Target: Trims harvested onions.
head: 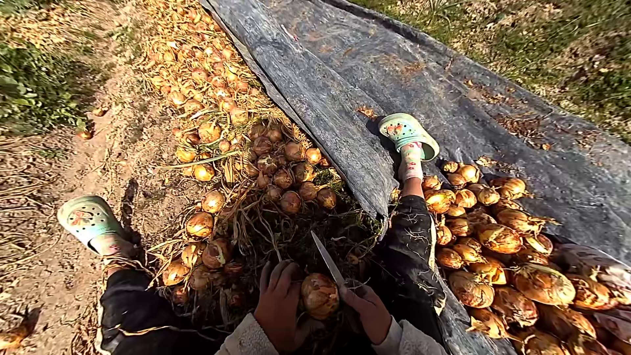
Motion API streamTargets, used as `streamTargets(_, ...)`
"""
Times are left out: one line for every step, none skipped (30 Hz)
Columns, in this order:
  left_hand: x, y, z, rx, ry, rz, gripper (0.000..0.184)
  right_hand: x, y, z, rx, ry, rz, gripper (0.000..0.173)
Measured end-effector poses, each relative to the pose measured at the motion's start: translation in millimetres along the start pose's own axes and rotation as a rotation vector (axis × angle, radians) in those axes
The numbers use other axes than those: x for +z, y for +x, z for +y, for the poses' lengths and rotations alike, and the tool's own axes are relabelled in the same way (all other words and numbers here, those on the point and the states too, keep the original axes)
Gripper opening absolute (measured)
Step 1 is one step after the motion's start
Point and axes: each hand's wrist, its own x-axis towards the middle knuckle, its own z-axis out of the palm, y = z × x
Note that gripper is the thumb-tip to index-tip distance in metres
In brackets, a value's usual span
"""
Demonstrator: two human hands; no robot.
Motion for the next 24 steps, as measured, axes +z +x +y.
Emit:
streamTargets(-0.5,-0.9,-0.9,0.002,-0.088,-0.039,0.076,-0.2,-1.7,0.3,0.013,0.017,0.001,0.021)
streamTargets(-5.2,-0.6,1.7,-0.040,-0.200,-0.118,0.074,0.1,-3.4,-0.1,0.027,0.032,0.004,0.022)
streamTargets(-12.6,1.2,6.7,-0.138,-0.320,-0.233,0.073,0.6,-5.1,-0.4,0.043,0.047,0.005,0.023)
streamTargets(-17.7,4.0,11.2,-0.229,-0.407,-0.300,0.070,1.0,-5.8,-1.2,0.059,0.058,0.005,0.022)
streamTargets(-19.5,5.9,14.4,-0.292,-0.451,-0.321,0.068,1.3,-5.4,-1.9,0.071,0.067,0.002,0.024)
streamTargets(-18.9,5.9,16.4,-0.319,-0.455,-0.308,0.066,1.1,-4.9,-2.4,0.082,0.075,0.000,0.027)
streamTargets(-17.0,4.7,17.3,-0.327,-0.433,-0.287,0.064,1.1,-4.3,-3.0,0.096,0.088,0.000,0.030)
streamTargets(-14.7,3.5,17.4,-0.331,-0.396,-0.259,0.063,1.2,-3.8,-4.5,0.116,0.100,-0.002,0.033)
streamTargets(-12.2,3.4,16.6,-0.330,-0.354,-0.211,0.060,2.2,-4.0,-7.8,0.141,0.108,-0.002,0.038)
streamTargets(-10.8,5.7,15.2,-0.349,-0.324,-0.156,0.056,4.4,-5.6,-13.4,0.175,0.103,-0.011,0.046)
streamTargets(-9.4,10.3,11.7,-0.381,-0.296,-0.074,0.049,6.7,-7.6,-17.2,0.198,0.102,-0.025,0.049)
streamTargets(-9.8,17.0,6.9,-0.426,-0.275,0.012,0.042,8.9,-9.9,-18.5,0.207,0.111,-0.033,0.050)
streamTargets(-11.0,24.5,1.4,-0.456,-0.255,0.109,0.037,10.5,-11.4,-18.0,0.205,0.121,-0.025,0.050)
streamTargets(-12.6,32.5,-3.6,-0.460,-0.225,0.201,0.034,10.8,-10.0,-16.3,0.198,0.127,-0.004,0.050)
streamTargets(-13.9,39.8,-6.3,-0.439,-0.184,0.283,0.034,9.7,-6.6,-14.1,0.196,0.120,0.018,0.049)
streamTargets(-13.8,44.8,-6.6,-0.398,-0.145,0.345,0.035,7.9,-3.2,-11.1,0.205,0.102,0.030,0.047)
streamTargets(-12.4,47.9,-4.6,-0.337,-0.121,0.375,0.036,5.9,0.1,-8.2,0.225,0.075,0.017,0.045)
streamTargets(-9.1,49.7,-1.2,-0.263,-0.093,0.375,0.036,4.5,3.1,-5.3,0.237,0.052,-0.021,0.041)
streamTargets(-3.4,49.3,3.4,-0.184,-0.064,0.354,0.035,4.0,5.6,-1.4,0.235,0.051,-0.057,0.037)
streamTargets(3.6,46.2,9.4,-0.107,-0.041,0.308,0.032,4.6,7.7,2.4,0.222,0.061,-0.072,0.036)
streamTargets(11.1,40.1,17.1,-0.041,-0.034,0.241,0.028,6.7,8.8,5.4,0.202,0.097,-0.052,0.038)
streamTargets(17.9,31.7,26.7,0.001,-0.036,0.159,0.023,9.3,9.5,8.1,0.190,0.165,-0.007,0.038)
streamTargets(22.8,22.4,38.1,0.004,-0.062,0.051,0.018,12.5,10.1,10.8,0.204,0.254,0.067,0.032)
streamTargets(25.9,14.4,49.7,-0.029,-0.102,-0.072,0.015,16.1,10.3,13.8,0.257,0.321,0.143,0.029)
